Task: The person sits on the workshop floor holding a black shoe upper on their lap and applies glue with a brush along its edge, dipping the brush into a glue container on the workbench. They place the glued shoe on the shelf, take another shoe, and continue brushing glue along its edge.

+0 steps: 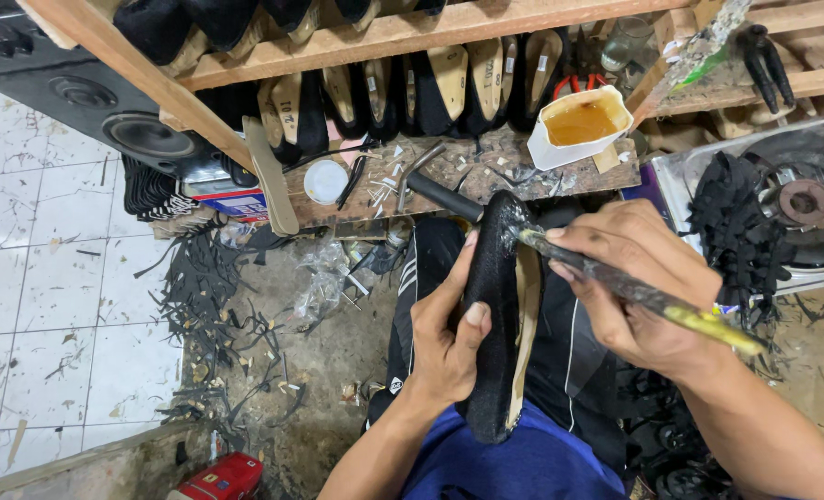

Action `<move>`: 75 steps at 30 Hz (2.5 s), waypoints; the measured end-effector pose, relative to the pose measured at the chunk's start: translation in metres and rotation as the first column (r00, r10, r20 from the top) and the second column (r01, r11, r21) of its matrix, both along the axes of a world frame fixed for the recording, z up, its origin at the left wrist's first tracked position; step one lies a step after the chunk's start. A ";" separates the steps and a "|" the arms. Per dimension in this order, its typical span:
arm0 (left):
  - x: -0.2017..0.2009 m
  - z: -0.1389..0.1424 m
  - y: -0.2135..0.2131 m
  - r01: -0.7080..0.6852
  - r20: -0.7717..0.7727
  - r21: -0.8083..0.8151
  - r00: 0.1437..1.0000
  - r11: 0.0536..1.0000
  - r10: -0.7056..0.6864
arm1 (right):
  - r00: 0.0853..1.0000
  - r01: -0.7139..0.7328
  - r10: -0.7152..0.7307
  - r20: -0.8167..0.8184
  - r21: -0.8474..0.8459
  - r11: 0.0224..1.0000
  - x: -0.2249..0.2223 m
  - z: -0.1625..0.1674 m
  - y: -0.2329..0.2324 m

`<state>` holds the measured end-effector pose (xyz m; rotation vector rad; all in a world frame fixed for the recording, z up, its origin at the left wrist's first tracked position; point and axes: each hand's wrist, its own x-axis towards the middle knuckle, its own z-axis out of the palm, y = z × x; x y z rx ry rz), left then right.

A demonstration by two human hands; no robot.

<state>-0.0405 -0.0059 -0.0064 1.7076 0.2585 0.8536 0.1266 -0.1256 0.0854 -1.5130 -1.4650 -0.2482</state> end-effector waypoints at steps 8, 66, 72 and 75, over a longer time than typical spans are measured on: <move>0.000 0.009 -0.002 -0.005 -0.139 -0.104 0.990 0.995 -0.010 | 0.995 -0.026 0.025 0.100 0.015 1.000 0.005 -0.003 0.004; 0.009 0.011 0.008 0.183 0.063 -0.395 0.983 0.900 -0.172 | 0.905 -0.343 0.365 0.218 -0.135 0.930 0.008 -0.011 -0.007; 0.008 0.004 0.010 0.168 0.042 -0.396 0.985 0.903 -0.165 | 0.953 -0.264 0.277 0.127 -0.108 0.958 0.009 -0.006 -0.001; 0.014 -0.004 0.016 0.109 0.011 -0.607 0.992 0.787 -0.129 | 0.951 -0.295 0.307 0.026 -0.206 0.933 0.029 -0.022 -0.006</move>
